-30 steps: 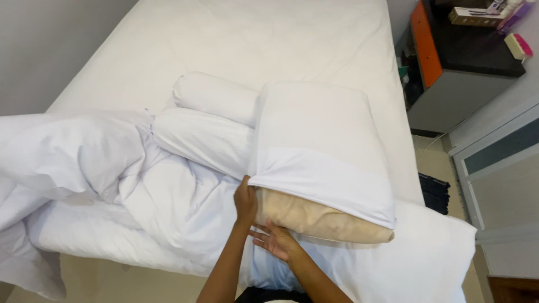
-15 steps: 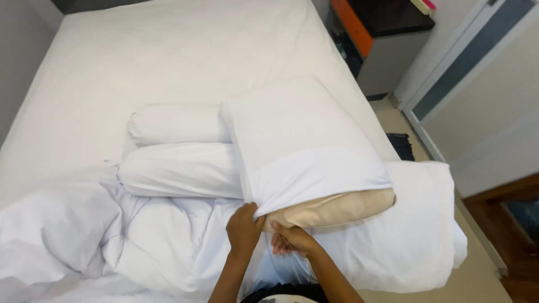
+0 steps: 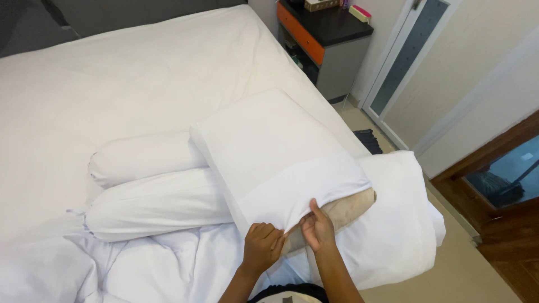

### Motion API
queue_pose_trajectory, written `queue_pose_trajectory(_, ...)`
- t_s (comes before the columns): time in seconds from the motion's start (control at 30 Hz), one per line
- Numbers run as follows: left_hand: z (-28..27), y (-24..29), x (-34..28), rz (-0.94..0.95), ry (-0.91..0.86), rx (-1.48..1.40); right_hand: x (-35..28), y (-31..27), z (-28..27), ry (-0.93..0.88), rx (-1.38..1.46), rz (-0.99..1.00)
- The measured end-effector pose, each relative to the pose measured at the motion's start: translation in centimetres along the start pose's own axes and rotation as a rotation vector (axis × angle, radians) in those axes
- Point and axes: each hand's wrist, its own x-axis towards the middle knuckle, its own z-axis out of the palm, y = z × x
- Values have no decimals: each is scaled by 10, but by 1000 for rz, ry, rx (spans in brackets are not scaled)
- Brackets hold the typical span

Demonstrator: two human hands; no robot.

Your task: The person puts a white pillowcase onto a pillow on a bed, smoothing the fabric and tucking the edges. They then move to a chair to retrieve another pillow and pillowcase, returning to the bed to repeat the process.

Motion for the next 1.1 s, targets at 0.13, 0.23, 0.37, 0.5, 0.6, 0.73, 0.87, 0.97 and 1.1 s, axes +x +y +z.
queue_pose_trajectory(0.13,3,5,-13,109,-5,-26,-18,-7,41,25,-40,-83)
queue_pose_trajectory(0.23,17,-16,-9,44,74,197,-19,0,59,-20,129,101)
queue_pose_trajectory(0.37,3,-26,17,-43,113,159,4,11,55,-107,330,36)
queue_pose_trajectory(0.5,3,-19,23,-47,111,82,31,14,52,-152,340,79)
queue_pose_trajectory(0.6,1,-14,27,-152,51,27,23,19,66,89,263,101)
queue_pose_trajectory(0.73,2,-28,28,-229,-42,18,4,9,78,-23,323,115)
queue_pose_trajectory(0.87,2,-43,31,-305,-153,35,-44,-6,84,196,178,104)
queue_pose_trajectory(0.97,9,-37,29,-248,-118,63,-50,-3,47,158,185,152)
queue_pose_trajectory(1.1,12,-22,4,-241,61,4,-70,0,42,110,143,120)
